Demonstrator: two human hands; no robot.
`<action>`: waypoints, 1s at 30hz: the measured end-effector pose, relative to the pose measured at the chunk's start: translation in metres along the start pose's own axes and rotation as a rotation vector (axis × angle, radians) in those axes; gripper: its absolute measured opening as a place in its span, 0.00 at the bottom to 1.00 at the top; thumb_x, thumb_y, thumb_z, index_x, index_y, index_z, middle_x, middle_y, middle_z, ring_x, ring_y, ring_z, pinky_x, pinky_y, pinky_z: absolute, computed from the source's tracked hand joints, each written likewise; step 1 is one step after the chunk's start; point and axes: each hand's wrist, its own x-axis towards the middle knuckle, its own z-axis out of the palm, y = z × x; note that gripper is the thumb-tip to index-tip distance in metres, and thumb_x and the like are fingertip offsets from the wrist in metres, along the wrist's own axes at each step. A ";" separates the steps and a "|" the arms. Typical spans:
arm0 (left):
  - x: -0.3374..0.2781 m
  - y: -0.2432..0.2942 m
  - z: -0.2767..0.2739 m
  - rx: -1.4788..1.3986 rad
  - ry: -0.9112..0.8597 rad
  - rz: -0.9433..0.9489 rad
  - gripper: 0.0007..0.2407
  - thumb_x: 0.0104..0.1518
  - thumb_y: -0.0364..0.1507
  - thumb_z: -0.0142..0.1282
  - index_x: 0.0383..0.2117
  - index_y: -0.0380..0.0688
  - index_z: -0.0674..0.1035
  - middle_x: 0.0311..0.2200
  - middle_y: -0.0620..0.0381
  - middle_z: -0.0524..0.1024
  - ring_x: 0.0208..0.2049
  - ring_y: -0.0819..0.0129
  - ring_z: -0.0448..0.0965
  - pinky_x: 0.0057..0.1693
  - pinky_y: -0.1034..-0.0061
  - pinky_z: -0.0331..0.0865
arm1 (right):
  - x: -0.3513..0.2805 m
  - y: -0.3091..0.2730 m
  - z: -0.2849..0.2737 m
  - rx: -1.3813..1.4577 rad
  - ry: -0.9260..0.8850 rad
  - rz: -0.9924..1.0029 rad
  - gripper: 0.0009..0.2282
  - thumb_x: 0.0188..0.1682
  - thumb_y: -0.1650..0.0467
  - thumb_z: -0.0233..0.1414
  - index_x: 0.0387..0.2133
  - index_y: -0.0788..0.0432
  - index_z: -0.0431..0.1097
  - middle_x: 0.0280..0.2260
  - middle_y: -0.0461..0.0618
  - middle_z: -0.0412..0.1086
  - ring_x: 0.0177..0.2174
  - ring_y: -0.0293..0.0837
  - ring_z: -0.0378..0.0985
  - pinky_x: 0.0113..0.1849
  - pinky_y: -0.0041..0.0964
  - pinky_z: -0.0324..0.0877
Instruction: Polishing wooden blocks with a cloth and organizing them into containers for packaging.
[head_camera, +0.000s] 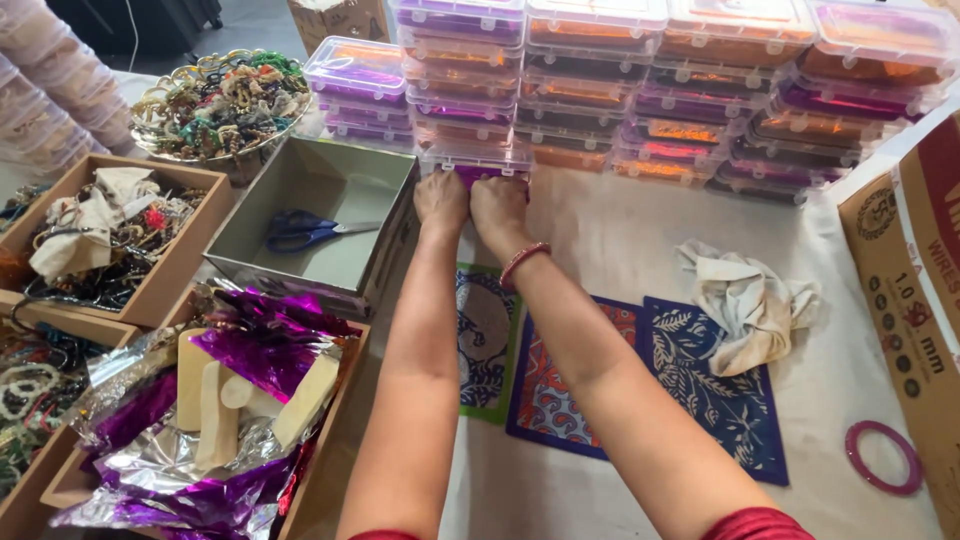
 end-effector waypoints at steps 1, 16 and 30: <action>-0.004 0.001 -0.006 0.007 -0.005 0.005 0.07 0.56 0.27 0.54 0.33 0.41 0.84 0.39 0.44 0.82 0.47 0.51 0.81 0.52 0.60 0.73 | 0.003 0.001 0.007 0.006 -0.002 0.007 0.12 0.54 0.71 0.46 0.32 0.65 0.78 0.31 0.64 0.77 0.35 0.62 0.82 0.37 0.56 0.77; -0.053 0.011 -0.014 -0.228 0.449 0.087 0.18 0.61 0.36 0.54 0.51 0.35 0.75 0.43 0.40 0.77 0.45 0.44 0.77 0.67 0.48 0.51 | -0.006 0.029 -0.023 0.337 0.019 0.003 0.27 0.41 0.64 0.55 0.55 0.63 0.65 0.45 0.71 0.72 0.45 0.68 0.74 0.46 0.58 0.71; -0.054 0.008 0.004 -0.221 0.673 0.207 0.26 0.63 0.40 0.52 0.62 0.33 0.69 0.58 0.37 0.73 0.57 0.45 0.71 0.67 0.55 0.51 | -0.059 0.023 -0.112 0.058 0.504 -0.273 0.29 0.40 0.62 0.60 0.56 0.62 0.70 0.53 0.62 0.69 0.54 0.59 0.66 0.54 0.58 0.53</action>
